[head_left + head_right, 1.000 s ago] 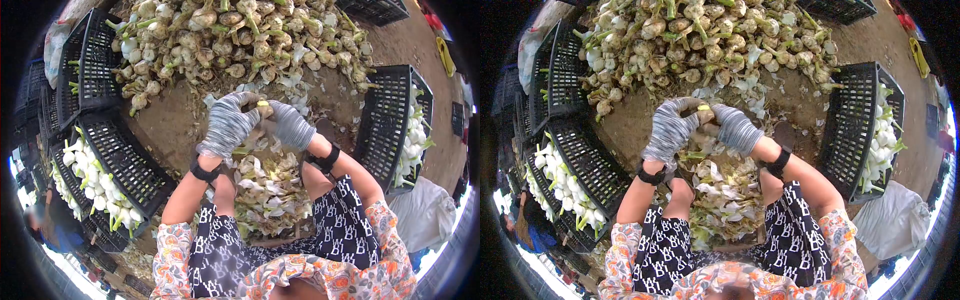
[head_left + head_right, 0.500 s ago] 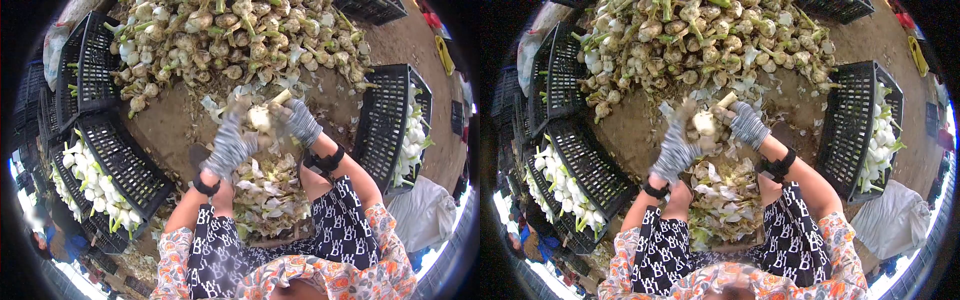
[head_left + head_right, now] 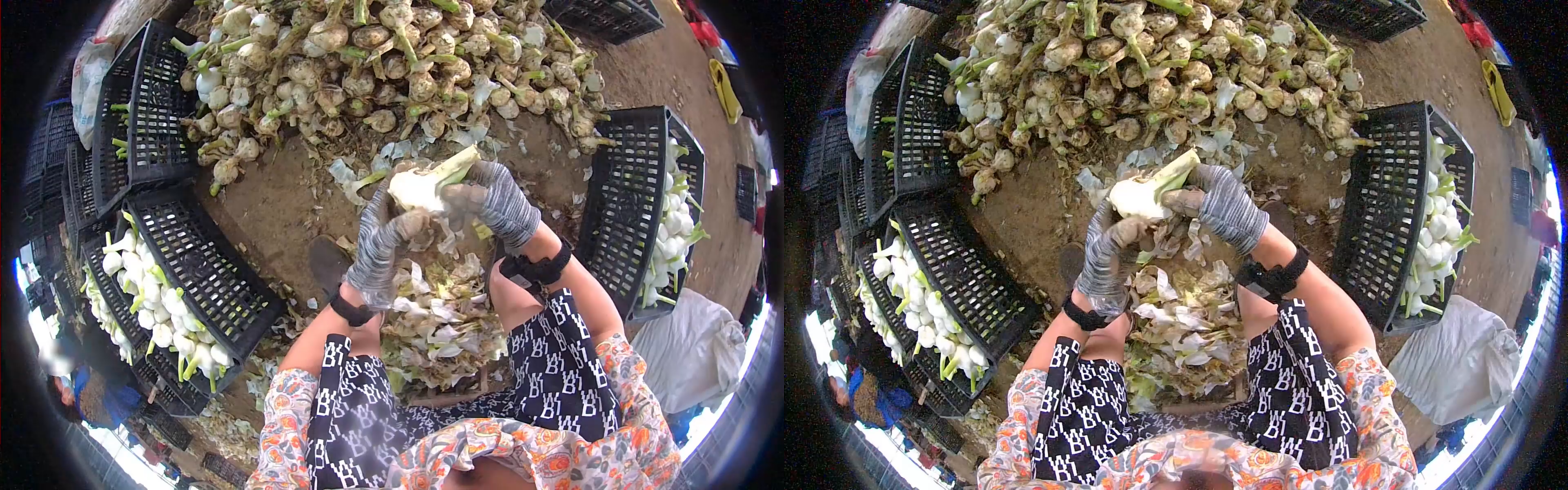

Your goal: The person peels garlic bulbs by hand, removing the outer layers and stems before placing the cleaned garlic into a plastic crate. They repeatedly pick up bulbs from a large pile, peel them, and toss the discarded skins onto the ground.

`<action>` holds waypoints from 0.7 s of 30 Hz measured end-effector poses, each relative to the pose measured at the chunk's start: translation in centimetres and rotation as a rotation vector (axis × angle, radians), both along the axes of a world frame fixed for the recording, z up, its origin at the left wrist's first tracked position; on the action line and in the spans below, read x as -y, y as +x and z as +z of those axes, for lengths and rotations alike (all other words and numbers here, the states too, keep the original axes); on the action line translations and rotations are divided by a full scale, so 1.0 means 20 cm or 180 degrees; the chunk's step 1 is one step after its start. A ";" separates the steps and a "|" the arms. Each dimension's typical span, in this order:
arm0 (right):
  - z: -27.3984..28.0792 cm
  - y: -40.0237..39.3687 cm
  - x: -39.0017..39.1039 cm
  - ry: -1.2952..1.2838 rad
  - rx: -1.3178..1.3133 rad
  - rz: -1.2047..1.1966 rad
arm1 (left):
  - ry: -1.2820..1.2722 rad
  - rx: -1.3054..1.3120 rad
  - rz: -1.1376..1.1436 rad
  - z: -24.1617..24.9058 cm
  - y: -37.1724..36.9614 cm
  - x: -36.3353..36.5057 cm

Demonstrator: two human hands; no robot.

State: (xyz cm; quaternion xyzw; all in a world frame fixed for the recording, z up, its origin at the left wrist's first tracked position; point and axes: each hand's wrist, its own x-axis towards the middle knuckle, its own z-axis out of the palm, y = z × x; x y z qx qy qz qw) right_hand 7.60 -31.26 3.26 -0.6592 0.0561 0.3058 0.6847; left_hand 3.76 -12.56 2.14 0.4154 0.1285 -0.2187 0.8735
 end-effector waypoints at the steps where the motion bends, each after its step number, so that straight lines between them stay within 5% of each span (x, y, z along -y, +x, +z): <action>1: 0.01 0.01 0.00 -0.0024 -0.0062 0.0021 | -0.0114 -0.0054 0.0084 0.00 0.00 0.01; 5: 0.01 0.00 -0.01 -0.0209 -0.0037 0.0187 | -0.0294 -0.0182 0.0377 0.03 -0.01 0.05; 9: 0.01 -0.04 -0.01 -0.0567 0.0479 0.0574 | -0.0793 -0.0960 -0.0063 -0.03 0.05 -0.03; 12: 0.02 -0.07 -0.02 -0.0779 0.1396 0.0727 | -0.0149 -0.1224 -0.0459 -0.16 0.06 -0.05; 14: 0.01 -0.10 -0.02 -0.0553 0.1007 0.0594 | 0.0432 -0.0636 -0.0927 -0.23 0.08 -0.06; 17: -0.05 -0.10 0.00 -0.0163 0.0115 0.0329 | 0.1058 -0.1131 -0.1016 -0.16 0.11 -0.07; 18: 0.01 -0.08 0.00 -0.0205 -0.0118 0.0220 | 0.1387 -0.1094 -0.0873 -0.11 0.14 -0.08; 20: 0.02 -0.08 -0.01 -0.0187 -0.0031 -0.0027 | 0.2969 0.0637 -0.0064 -0.09 0.10 -0.08; 21: 0.03 -0.08 -0.02 -0.0232 0.0011 -0.0128 | 0.2106 0.0386 0.0340 -0.06 0.06 -0.07</action>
